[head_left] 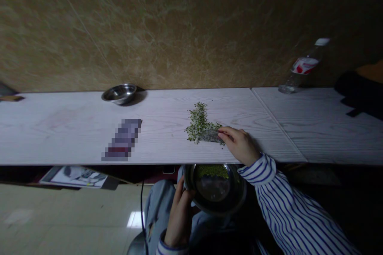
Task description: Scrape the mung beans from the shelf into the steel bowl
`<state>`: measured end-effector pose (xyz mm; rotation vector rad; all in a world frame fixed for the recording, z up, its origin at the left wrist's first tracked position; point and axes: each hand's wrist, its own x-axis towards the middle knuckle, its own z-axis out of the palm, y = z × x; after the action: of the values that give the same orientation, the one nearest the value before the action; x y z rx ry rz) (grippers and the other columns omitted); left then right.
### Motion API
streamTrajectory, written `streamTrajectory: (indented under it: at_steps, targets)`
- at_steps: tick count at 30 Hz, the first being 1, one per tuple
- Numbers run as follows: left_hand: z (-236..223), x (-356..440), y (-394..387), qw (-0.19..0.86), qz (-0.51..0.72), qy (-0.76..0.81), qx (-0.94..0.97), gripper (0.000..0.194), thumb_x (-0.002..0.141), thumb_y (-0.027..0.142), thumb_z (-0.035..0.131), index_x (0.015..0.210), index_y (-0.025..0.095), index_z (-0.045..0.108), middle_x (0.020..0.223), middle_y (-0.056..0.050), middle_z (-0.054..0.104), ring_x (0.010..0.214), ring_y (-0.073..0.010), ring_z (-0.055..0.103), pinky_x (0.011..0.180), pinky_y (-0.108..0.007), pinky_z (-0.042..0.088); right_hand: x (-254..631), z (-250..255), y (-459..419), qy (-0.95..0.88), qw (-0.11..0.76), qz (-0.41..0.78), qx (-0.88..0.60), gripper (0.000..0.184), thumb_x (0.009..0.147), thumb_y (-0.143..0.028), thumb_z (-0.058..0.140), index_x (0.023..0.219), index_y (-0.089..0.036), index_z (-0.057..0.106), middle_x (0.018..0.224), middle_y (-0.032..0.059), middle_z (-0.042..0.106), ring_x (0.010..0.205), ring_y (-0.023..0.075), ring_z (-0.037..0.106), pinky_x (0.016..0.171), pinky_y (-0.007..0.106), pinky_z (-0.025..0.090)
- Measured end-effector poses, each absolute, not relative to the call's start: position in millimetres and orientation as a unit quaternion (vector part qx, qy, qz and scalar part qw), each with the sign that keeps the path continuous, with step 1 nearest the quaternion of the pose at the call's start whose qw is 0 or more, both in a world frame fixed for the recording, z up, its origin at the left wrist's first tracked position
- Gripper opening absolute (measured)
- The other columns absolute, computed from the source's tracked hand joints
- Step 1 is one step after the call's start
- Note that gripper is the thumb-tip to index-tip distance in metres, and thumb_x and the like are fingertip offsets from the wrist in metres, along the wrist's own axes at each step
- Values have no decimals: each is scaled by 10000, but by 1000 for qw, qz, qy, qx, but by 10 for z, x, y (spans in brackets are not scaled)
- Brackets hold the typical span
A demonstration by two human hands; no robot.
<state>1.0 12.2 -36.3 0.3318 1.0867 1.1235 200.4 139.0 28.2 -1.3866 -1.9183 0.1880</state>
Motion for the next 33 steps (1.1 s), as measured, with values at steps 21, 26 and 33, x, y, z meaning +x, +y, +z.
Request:
streamTrajectory:
  at_steps: [21, 26, 33]
  targets:
    - [-359, 68, 117, 701, 498, 486, 154, 600, 758, 286, 587, 1348, 276, 476, 1336, -88, 551, 1174, -313, 510, 816, -368, 505, 2530, 166, 1267, -652, 418, 109, -623, 240, 860, -316, 544, 997, -180, 687, 901, 91, 752, 778, 230, 716, 687, 338, 556]
    - [-363, 81, 112, 694, 499, 497, 150, 615, 744, 293, 596, 1347, 281, 476, 1297, -86, 569, 1150, -302, 520, 827, -371, 494, 2481, 169, 1169, -657, 416, 146, -612, 227, 864, -314, 545, 990, -187, 684, 899, 83, 752, 786, 221, 719, 698, 330, 561]
    - [-328, 106, 106, 693, 491, 507, 146, 628, 745, 290, 589, 1359, 276, 457, 1283, -107, 580, 1134, -319, 529, 776, -375, 510, 2563, 160, 1098, -627, 448, 167, -615, 237, 854, -348, 573, 996, -188, 677, 880, 83, 750, 793, 222, 722, 708, 331, 571]
